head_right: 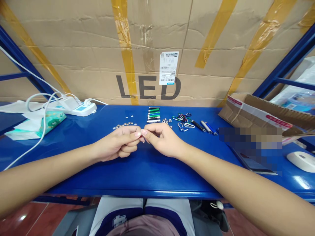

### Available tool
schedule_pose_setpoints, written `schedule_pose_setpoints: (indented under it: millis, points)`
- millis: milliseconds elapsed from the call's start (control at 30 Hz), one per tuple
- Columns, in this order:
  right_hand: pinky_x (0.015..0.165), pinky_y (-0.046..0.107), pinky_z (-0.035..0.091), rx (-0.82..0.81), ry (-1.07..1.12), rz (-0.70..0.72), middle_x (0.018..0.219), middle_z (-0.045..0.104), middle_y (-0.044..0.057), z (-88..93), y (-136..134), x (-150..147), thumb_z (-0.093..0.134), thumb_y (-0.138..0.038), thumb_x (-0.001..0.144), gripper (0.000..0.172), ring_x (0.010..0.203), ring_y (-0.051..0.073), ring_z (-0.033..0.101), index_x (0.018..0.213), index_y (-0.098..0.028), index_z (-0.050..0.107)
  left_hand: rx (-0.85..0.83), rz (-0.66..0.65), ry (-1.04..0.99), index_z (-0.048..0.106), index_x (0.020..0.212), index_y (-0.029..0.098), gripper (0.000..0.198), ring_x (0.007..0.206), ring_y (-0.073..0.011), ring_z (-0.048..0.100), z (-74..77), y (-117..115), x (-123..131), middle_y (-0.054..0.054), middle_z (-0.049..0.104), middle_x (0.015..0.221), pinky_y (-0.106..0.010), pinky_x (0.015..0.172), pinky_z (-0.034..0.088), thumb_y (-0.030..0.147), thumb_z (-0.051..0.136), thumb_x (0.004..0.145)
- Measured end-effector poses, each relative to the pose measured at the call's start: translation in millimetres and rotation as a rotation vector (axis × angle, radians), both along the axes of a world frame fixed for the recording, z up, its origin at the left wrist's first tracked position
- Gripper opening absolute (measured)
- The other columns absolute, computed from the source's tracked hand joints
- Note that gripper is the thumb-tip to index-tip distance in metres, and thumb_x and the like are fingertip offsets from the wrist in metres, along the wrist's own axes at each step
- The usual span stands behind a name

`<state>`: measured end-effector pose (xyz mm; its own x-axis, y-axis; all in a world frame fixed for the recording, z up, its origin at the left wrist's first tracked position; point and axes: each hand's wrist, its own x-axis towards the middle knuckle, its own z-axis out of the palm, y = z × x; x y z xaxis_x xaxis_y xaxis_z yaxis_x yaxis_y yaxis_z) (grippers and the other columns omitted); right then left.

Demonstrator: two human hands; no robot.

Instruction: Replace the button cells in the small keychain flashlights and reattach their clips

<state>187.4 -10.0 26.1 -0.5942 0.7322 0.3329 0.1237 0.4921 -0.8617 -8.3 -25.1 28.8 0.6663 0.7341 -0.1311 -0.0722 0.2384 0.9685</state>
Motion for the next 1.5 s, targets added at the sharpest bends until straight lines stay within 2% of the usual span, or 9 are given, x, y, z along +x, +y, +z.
schedule_pose_setpoints:
  millis: [267, 400, 500, 600, 833, 1033, 1167, 1333, 1500]
  points:
    - [0.039, 0.021, 0.02, -0.52, 0.204, 0.045, 0.045, 0.031, -0.009, 0.7, -7, -6, 0.071, -0.049, 0.082, 0.046, 0.038, 0.005, 0.025, 0.057, -0.018, 0.05, 1.097, 0.157, 0.571, 0.047, 0.089, 0.019, 0.013, 0.06, -0.0116, 0.047, -3.3, 0, -8, 0.002, 0.051, 0.071, -0.024, 0.058, 0.035, 0.028, 0.047, 0.098]
    - [0.037, 0.02, 0.02, -0.732, 0.228, 0.037, 0.043, 0.033, -0.009, 1.6, -7, -7, 0.071, -0.036, 0.083, 0.039, 0.036, 0.004, 0.023, 0.055, -0.017, 0.05, 1.295, 0.121, 0.835, 0.046, 0.094, 0.019, 0.014, 0.066, -0.0178, 0.056, -7.4, 1, -11, -0.004, 0.06, 0.078, -0.028, 0.059, 0.035, 0.029, 0.039, 0.1]
    - [0.038, 0.02, 0.021, -0.765, 0.226, 0.051, 0.044, 0.034, -0.009, 2.1, -4, -8, 0.071, -0.035, 0.082, 0.039, 0.037, 0.004, 0.023, 0.056, -0.018, 0.047, 1.277, 0.153, 0.821, 0.047, 0.096, 0.019, 0.015, 0.069, -0.0183, 0.058, -6.4, 1, -10, -0.005, 0.061, 0.08, -0.028, 0.06, 0.037, 0.031, 0.039, 0.101]
    - [0.039, 0.022, 0.022, -0.623, 0.17, 0.044, 0.044, 0.03, -0.009, 1.7, 1, -7, 0.068, -0.042, 0.084, 0.046, 0.038, 0.005, 0.024, 0.054, -0.02, 0.042, 1.153, 0.177, 0.666, 0.049, 0.094, 0.019, 0.016, 0.068, -0.0149, 0.054, -2.8, 2, -8, -0.001, 0.059, 0.078, -0.026, 0.063, 0.039, 0.032, 0.043, 0.1]
    - [0.048, 0.024, 0.028, -0.054, 0.049, -0.045, 0.053, 0.037, -0.006, -1.9, 3, -4, 0.052, -0.059, 0.094, 0.053, 0.05, 0.009, 0.033, 0.06, -0.019, 0.048, 0.195, 0.026, 0.082, 0.046, 0.088, 0.021, 0.025, 0.042, -0.0056, 0.019, -0.1, 3, -1, 0.011, 0.026, 0.055, -0.016, 0.041, 0.019, 0.043, 0.051, 0.097]
    - [0.06, 0.024, 0.036, 0.248, -0.037, -0.037, 0.064, 0.045, -0.003, 0.7, 4, 2, 0.044, -0.047, 0.102, 0.042, 0.06, 0.01, 0.041, 0.075, -0.017, 0.058, -0.111, -0.003, -0.051, 0.056, 0.09, 0.016, 0.017, 0.046, -0.0048, 0.014, 5.8, 3, -4, 0.009, 0.022, 0.058, -0.013, 0.04, 0.013, 0.029, 0.049, 0.098]
    - [0.062, 0.023, 0.037, 0.441, -0.088, 0.044, 0.064, 0.049, -0.003, 2.3, 7, 8, 0.045, -0.035, 0.103, 0.036, 0.06, 0.01, 0.044, 0.075, -0.018, 0.059, -0.125, -0.061, -0.06, 0.057, 0.09, 0.015, 0.018, 0.047, -0.0048, 0.014, 7.9, 2, -5, 0.008, 0.023, 0.059, -0.014, 0.04, 0.013, 0.028, 0.049, 0.099]
    - [0.056, 0.024, 0.034, 0.484, -0.118, 0.027, 0.059, 0.048, -0.002, 2.7, 3, 10, 0.049, -0.036, 0.1, 0.038, 0.055, 0.01, 0.042, 0.069, -0.017, 0.059, 0.061, -0.104, 0.005, 0.045, 0.088, 0.02, 0.021, 0.046, -0.005, 0.017, 4.3, -3, -4, 0.01, 0.024, 0.059, -0.015, 0.042, 0.017, 0.036, 0.053, 0.098]
    - [0.049, 0.024, 0.026, 0.321, -0.112, -0.069, 0.053, 0.032, -0.005, 1.6, -6, 2, 0.048, -0.044, 0.098, 0.047, 0.05, 0.008, 0.031, 0.059, -0.019, 0.043, 0.703, 0.056, 0.307, 0.044, 0.087, 0.02, 0.019, 0.053, -0.0089, 0.035, 0.6, -9, -5, 0.006, 0.038, 0.063, -0.022, 0.051, 0.031, 0.034, 0.046, 0.1]
